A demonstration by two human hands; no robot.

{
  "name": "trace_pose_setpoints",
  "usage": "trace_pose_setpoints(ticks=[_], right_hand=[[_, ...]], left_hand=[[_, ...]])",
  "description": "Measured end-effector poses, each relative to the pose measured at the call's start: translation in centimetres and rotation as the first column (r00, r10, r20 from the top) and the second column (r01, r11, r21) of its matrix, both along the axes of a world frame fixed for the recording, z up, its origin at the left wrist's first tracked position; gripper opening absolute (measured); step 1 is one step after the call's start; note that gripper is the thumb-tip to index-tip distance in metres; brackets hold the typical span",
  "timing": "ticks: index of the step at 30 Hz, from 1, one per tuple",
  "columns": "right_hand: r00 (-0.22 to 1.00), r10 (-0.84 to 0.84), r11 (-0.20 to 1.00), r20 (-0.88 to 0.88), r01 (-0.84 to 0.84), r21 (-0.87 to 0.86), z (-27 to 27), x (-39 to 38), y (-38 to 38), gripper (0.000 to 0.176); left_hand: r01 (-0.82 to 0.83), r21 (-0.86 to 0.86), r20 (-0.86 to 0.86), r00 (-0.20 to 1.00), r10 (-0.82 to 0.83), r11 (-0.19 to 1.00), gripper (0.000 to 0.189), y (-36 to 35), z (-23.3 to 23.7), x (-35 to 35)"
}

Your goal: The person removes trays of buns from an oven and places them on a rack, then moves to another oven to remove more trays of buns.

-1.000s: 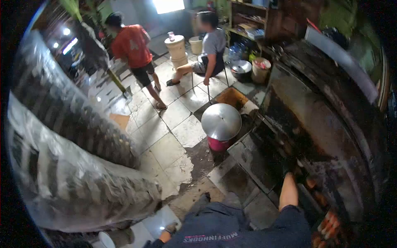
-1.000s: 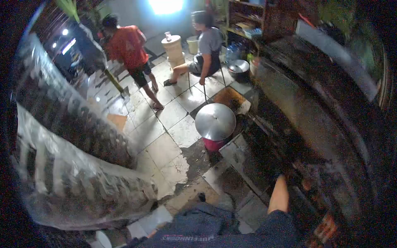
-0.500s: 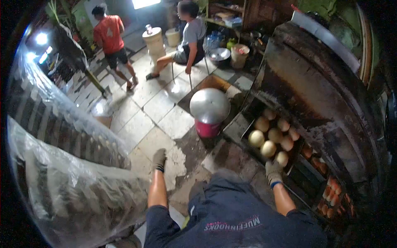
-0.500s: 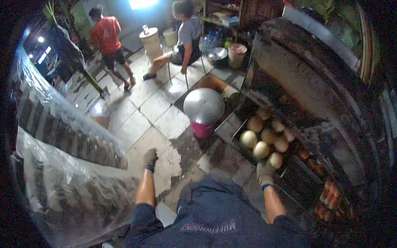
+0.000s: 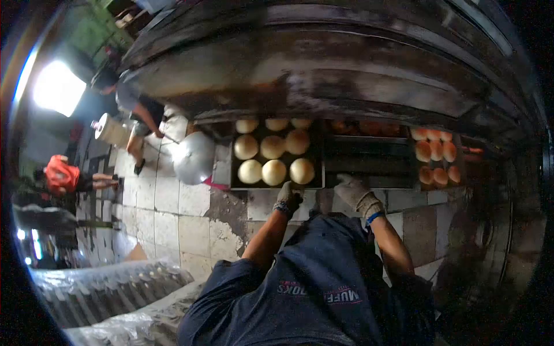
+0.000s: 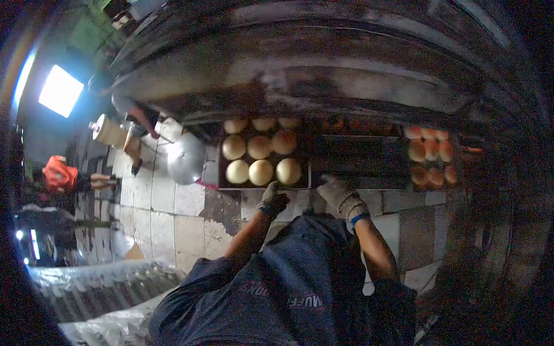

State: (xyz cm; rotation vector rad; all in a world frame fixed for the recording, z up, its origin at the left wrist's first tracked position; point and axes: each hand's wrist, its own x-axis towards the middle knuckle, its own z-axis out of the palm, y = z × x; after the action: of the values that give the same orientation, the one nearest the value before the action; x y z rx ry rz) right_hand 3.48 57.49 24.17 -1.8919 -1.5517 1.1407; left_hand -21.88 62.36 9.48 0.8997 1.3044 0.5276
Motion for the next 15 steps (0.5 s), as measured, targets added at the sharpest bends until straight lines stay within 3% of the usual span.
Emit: trace_pose_setpoints(ticks=[1,2,3,4,6,7,8,9,11,13,15], right_hand=[[0.998,-0.049,0.999,-0.025,0.049,0.015,0.8,2.0,-0.3,0.034],[0.951,0.090,0.985,0.296,-0.129,0.116,2.1,4.5,-0.7,0.030],[0.873,0.123,0.953,0.472,-0.237,0.190,2.0,6.6,-0.9,0.029],[0.761,0.106,0.908,0.640,-0.336,0.250,1.8,8.6,-1.1,0.032],[0.855,0.042,0.926,0.516,-0.227,0.300,-2.8,12.2,-2.9,0.039],[0.944,0.000,0.966,0.331,-0.085,0.243,-3.5,12.7,-4.2,0.042],[0.953,-0.010,0.959,0.303,-0.077,0.274,-3.9,13.8,-3.8,0.042],[0.937,0.140,0.974,0.321,-0.189,0.125,-1.7,14.4,-3.3,0.044],[0.898,0.318,0.943,0.304,-0.331,-0.007,-2.0,15.2,-3.3,0.050],[0.998,-0.056,0.993,0.018,0.057,-0.102,-4.8,15.7,-2.6,0.058],[0.999,0.037,0.977,-0.029,-0.042,-0.211,-10.2,16.1,-0.6,0.065]], left_hand=[[0.103,0.286,-0.307,0.952,-0.010,0.953,0.021,0.2,4.4,2.6],[0.140,0.278,-0.427,0.904,-0.008,0.950,0.020,1.1,3.4,3.8],[0.154,0.271,-0.533,0.846,0.015,0.950,0.019,2.1,2.7,4.2],[0.067,0.286,-0.410,0.910,0.059,0.956,0.016,2.7,3.4,4.6],[-0.096,0.182,-0.372,0.915,0.159,0.979,0.017,1.2,4.5,5.7],[0.073,0.221,-0.565,0.822,0.067,0.973,0.019,1.3,2.7,4.5],[0.233,0.222,-0.740,0.673,0.008,0.947,0.021,1.3,1.5,3.4],[0.186,0.203,-0.747,0.664,0.029,0.961,0.024,1.5,3.6,3.3],[0.130,0.226,-0.790,0.604,0.103,0.966,0.024,1.1,5.8,2.0],[0.008,0.423,-0.688,0.653,0.316,0.906,0.026,-0.8,6.8,-0.5],[0.200,0.359,-0.875,0.412,0.254,0.912,0.029,-4.3,10.3,-2.1]])
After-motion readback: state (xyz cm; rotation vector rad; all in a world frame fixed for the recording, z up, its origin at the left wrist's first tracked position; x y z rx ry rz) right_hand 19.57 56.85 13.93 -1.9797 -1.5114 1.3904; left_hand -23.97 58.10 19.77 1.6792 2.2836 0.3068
